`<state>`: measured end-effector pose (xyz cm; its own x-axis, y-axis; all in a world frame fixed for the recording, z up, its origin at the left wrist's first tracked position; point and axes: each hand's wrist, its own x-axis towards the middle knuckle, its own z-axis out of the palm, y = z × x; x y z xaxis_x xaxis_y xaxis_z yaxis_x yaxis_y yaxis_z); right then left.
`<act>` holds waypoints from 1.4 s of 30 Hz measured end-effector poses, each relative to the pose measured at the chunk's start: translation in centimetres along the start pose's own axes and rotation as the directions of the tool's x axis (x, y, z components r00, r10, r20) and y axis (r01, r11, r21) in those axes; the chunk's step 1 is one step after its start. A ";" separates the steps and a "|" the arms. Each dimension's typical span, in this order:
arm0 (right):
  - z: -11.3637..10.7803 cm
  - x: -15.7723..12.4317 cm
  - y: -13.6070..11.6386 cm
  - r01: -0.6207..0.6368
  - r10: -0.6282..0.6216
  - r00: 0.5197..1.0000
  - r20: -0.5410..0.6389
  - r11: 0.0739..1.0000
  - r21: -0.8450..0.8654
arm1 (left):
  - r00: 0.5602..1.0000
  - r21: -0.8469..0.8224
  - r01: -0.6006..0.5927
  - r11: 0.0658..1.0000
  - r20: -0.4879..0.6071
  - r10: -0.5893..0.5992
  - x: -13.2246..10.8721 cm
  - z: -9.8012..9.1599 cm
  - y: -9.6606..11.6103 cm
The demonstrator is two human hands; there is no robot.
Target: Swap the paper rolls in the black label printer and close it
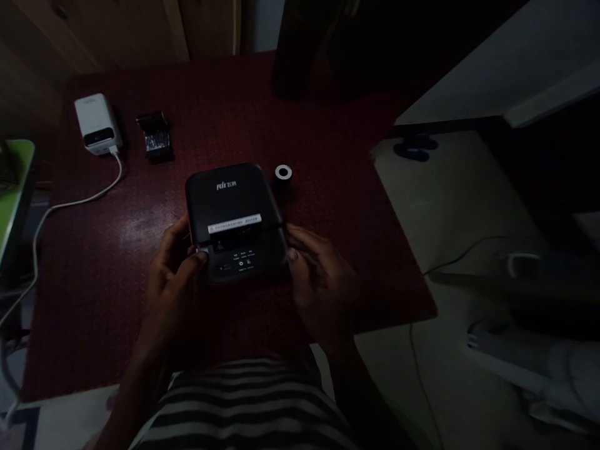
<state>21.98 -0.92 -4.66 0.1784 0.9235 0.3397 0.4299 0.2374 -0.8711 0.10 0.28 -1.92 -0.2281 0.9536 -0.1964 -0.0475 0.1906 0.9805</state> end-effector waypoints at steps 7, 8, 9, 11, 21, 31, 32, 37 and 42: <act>-0.3 0.7 -0.9 0.052 -0.053 0.998 -0.016 0.998 -0.042 | 1.000 -0.071 -0.021 0.997 0.009 0.022 0.1 -0.1 -1.5; -0.6 1.3 -1.2 0.108 -0.109 0.994 -0.018 0.991 -0.080 | 0.999 -0.078 -0.032 0.996 0.019 0.034 0.1 -0.2 -1.8; -0.9 2.0 -1.5 0.176 -0.178 0.984 -0.006 0.977 -0.120 | 0.998 -0.088 -0.047 0.995 0.029 0.050 0.0 -0.3 -2.1; -1.1 3.8 -2.3 0.328 -0.319 0.945 0.078 0.928 -0.176 | 0.996 -0.098 -0.072 0.993 0.045 0.076 0.0 -0.5 -2.5; 5.5 12.8 -9.0 0.603 0.159 0.522 0.838 0.625 -0.495 | 0.971 -0.092 -0.225 0.970 0.063 0.231 0.9 -1.0 -4.3; 6.6 13.6 -8.3 0.590 0.207 0.513 0.833 0.620 -0.517 | 0.966 -0.101 -0.223 0.970 0.111 0.233 0.7 -0.9 -3.5; 6.6 13.6 -8.4 0.580 0.210 0.525 0.825 0.621 -0.527 | 0.967 -0.100 -0.218 0.971 0.114 0.229 0.7 -0.9 -3.5; 6.6 13.4 -9.3 0.558 0.201 0.562 0.802 0.624 -0.547 | 0.972 -0.083 -0.194 0.978 0.115 0.203 0.7 -1.1 -3.6; 3.8 11.9 -9.3 0.536 -0.031 0.702 0.712 0.681 -0.499 | 0.977 -0.084 -0.172 0.982 0.114 0.181 0.7 -1.0 -3.7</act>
<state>16.73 8.96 6.14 -0.5180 0.8553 0.0133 0.8299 0.5062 -0.2347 -0.89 0.01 -5.73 -0.1200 0.9927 -0.0146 -0.0892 0.0039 0.9960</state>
